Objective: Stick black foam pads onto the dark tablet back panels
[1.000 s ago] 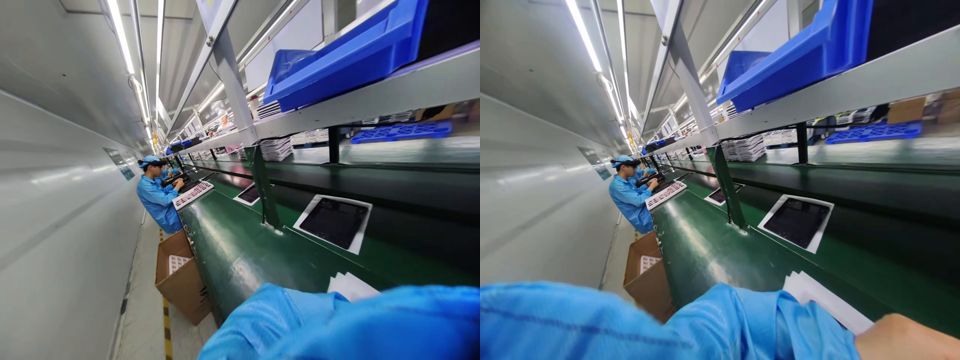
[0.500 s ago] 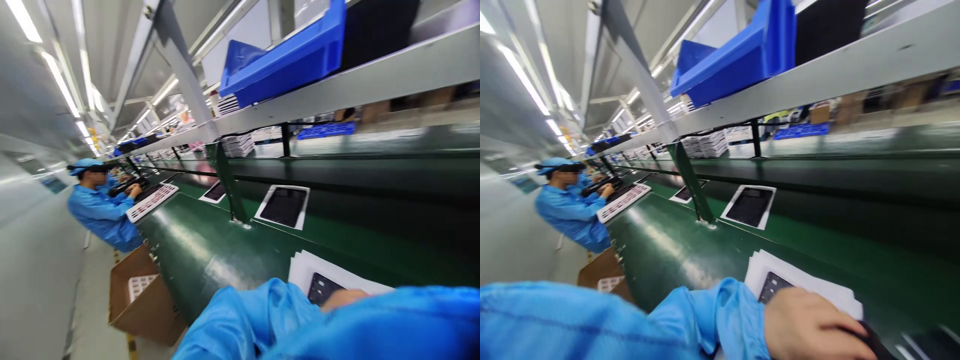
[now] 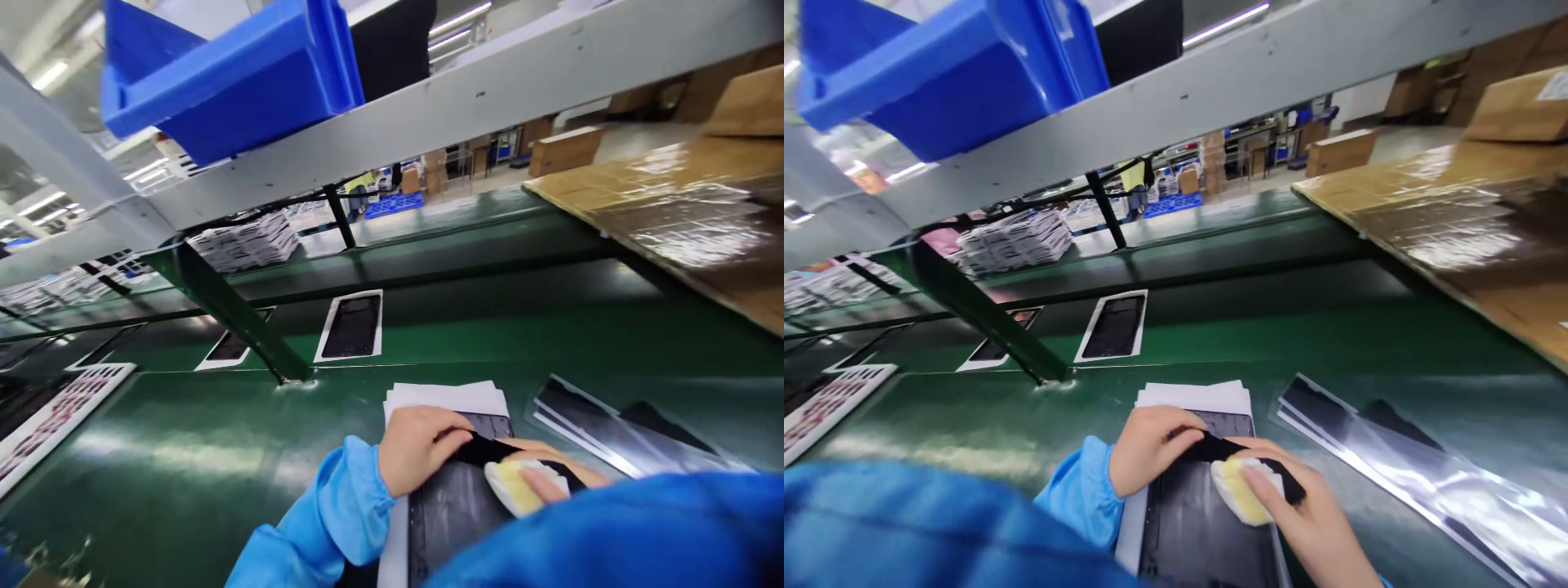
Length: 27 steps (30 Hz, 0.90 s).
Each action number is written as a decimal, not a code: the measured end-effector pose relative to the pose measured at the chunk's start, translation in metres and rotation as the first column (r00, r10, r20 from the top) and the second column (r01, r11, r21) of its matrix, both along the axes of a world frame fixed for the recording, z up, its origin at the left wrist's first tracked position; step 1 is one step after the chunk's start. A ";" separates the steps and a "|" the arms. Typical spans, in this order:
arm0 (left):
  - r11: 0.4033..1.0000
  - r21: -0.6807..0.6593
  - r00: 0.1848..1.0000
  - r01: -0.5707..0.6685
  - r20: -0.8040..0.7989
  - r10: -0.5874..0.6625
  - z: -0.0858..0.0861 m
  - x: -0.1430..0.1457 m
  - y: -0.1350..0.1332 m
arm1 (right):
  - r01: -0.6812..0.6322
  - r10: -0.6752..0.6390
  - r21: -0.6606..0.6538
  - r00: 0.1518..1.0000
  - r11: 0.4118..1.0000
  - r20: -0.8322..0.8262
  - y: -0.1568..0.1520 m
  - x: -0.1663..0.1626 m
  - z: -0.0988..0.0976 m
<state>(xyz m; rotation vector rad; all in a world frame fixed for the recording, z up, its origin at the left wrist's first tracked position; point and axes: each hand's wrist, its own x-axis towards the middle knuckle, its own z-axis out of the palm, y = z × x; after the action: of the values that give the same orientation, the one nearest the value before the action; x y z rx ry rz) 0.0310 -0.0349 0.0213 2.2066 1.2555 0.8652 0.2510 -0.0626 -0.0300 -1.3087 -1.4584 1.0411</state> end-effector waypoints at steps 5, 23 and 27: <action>0.994 0.074 0.995 -0.078 0.072 0.072 0.003 -0.007 0.006 | -0.132 0.129 -0.083 0.991 0.988 -0.037 0.002 -0.003 0.017; 0.882 -0.441 0.984 -0.163 -0.005 0.180 -0.021 -0.018 0.031 | 0.261 -0.375 -0.370 0.885 0.892 -0.278 0.014 -0.028 0.013; 0.877 -0.451 0.984 -0.167 -0.026 0.174 -0.021 -0.019 0.030 | 0.271 -0.275 -0.144 0.961 0.952 -0.008 0.010 -0.031 0.003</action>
<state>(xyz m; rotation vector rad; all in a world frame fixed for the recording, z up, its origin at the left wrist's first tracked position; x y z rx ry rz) 0.0125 -0.0044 -0.0001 1.7367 1.4874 0.5726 0.2199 -0.0526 -0.0274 -1.5422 -1.1581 0.9874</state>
